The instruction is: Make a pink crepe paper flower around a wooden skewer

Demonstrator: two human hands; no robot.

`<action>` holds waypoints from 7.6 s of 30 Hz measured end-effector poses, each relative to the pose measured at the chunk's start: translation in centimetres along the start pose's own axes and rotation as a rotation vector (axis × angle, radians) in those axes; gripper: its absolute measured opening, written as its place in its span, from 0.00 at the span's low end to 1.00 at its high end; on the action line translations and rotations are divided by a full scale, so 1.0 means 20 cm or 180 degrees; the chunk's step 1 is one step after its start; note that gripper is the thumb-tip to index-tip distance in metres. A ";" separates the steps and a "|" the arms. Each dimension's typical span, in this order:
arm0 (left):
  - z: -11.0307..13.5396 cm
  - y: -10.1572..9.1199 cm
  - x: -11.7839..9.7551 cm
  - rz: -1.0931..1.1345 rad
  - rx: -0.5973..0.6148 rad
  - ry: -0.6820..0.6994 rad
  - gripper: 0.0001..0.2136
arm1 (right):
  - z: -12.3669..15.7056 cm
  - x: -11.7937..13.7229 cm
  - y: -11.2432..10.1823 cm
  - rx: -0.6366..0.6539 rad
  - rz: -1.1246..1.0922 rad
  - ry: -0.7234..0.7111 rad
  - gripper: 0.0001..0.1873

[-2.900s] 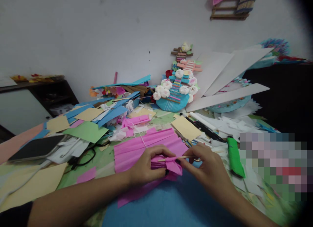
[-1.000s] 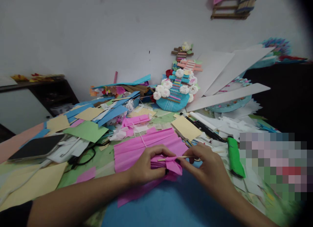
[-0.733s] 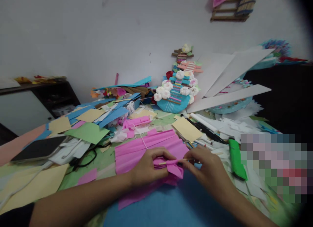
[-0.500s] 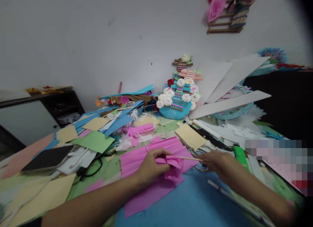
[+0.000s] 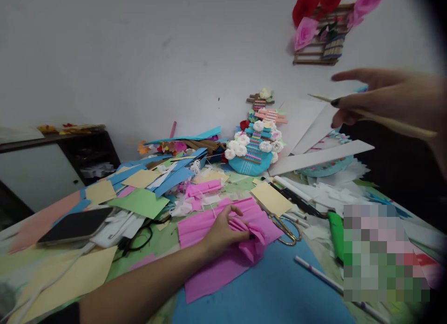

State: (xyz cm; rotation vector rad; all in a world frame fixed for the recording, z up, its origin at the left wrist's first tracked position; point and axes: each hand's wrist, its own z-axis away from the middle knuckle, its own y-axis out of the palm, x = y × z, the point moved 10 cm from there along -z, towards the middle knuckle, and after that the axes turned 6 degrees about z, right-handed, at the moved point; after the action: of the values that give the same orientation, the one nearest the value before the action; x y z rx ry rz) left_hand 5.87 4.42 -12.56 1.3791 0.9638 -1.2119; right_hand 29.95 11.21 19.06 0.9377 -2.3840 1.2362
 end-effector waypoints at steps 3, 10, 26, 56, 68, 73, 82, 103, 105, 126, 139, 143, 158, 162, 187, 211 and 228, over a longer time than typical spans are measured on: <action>0.00 0.01 -0.04 -0.0094 0.0024 0.0137 0.19 | 0.13 0.02 0.26 0.0462 -0.0093 0.0170 0.24; 0.01 0.07 -0.02 0.0017 0.0380 0.0178 0.24 | 0.77 0.08 0.90 0.1513 -0.0515 -0.0612 0.11; 0.07 0.16 -0.05 -0.0576 0.0761 0.0327 0.28 | 1.08 -0.07 1.10 0.2120 -0.1187 -0.0062 0.05; 0.04 0.04 -0.06 -0.0020 0.0079 0.0188 0.17 | 1.08 -0.10 1.09 0.2168 -0.0688 -0.0033 0.07; 0.08 0.03 -0.14 -0.0142 -0.0031 0.0587 0.16 | 1.06 -0.08 1.05 0.1799 -0.0625 -0.0065 0.07; 0.07 0.00 -0.15 -0.0481 -0.0106 0.0694 0.09 | 1.05 -0.12 1.08 0.1927 -0.1321 0.0139 0.16; 0.06 0.04 -0.18 -0.0595 0.0127 0.0895 0.05 | 1.07 -0.09 1.11 0.2179 -0.1848 0.0083 0.11; 0.05 0.06 -0.11 -0.0565 0.0297 0.0609 0.08 | 1.08 -0.08 1.10 0.2038 -0.1497 -0.0153 0.11; 0.05 0.07 -0.09 -0.0463 0.0343 0.0536 0.08 | 1.07 -0.08 1.10 0.1993 -0.1426 -0.0190 0.11; 0.04 0.08 -0.08 -0.1005 0.0175 0.0321 0.09 | 1.05 -0.07 1.01 0.1201 -0.0932 -0.0271 0.09; 0.04 0.05 -0.12 -0.1264 0.0014 0.0555 0.06 | 1.08 0.00 0.98 0.1059 -0.0662 -0.0915 0.09; 0.04 0.04 -0.10 -0.1093 -0.0016 0.0516 0.05 | 1.08 -0.01 0.99 0.1011 -0.0531 -0.0879 0.08; 0.04 0.06 -0.10 -0.1196 0.0073 0.0601 0.09 | 1.08 -0.04 1.02 0.1055 -0.0317 -0.0753 0.06; 0.04 0.06 -0.10 -0.1011 0.0094 0.0514 0.07 | 1.11 -0.01 1.00 0.0741 -0.0084 -0.1022 0.08; 0.04 0.01 -0.12 -0.0791 -0.0072 0.0643 0.08 | 1.11 0.05 0.94 0.0780 -0.0592 -0.1261 0.11; 0.05 0.06 -0.14 -0.0664 0.0481 0.1010 0.23 | 1.06 -0.06 1.06 0.1734 -0.1703 -0.0449 0.29; -0.01 0.07 -0.06 -0.0430 0.0614 0.0396 0.26 | 1.06 0.03 0.96 0.1625 -0.1325 -0.1289 0.29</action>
State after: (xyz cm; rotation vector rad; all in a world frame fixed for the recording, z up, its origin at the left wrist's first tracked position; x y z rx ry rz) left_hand 7.08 4.38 -11.10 1.5766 1.0628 -1.3616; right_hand 17.47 1.88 -4.95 1.8843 -1.9858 1.6234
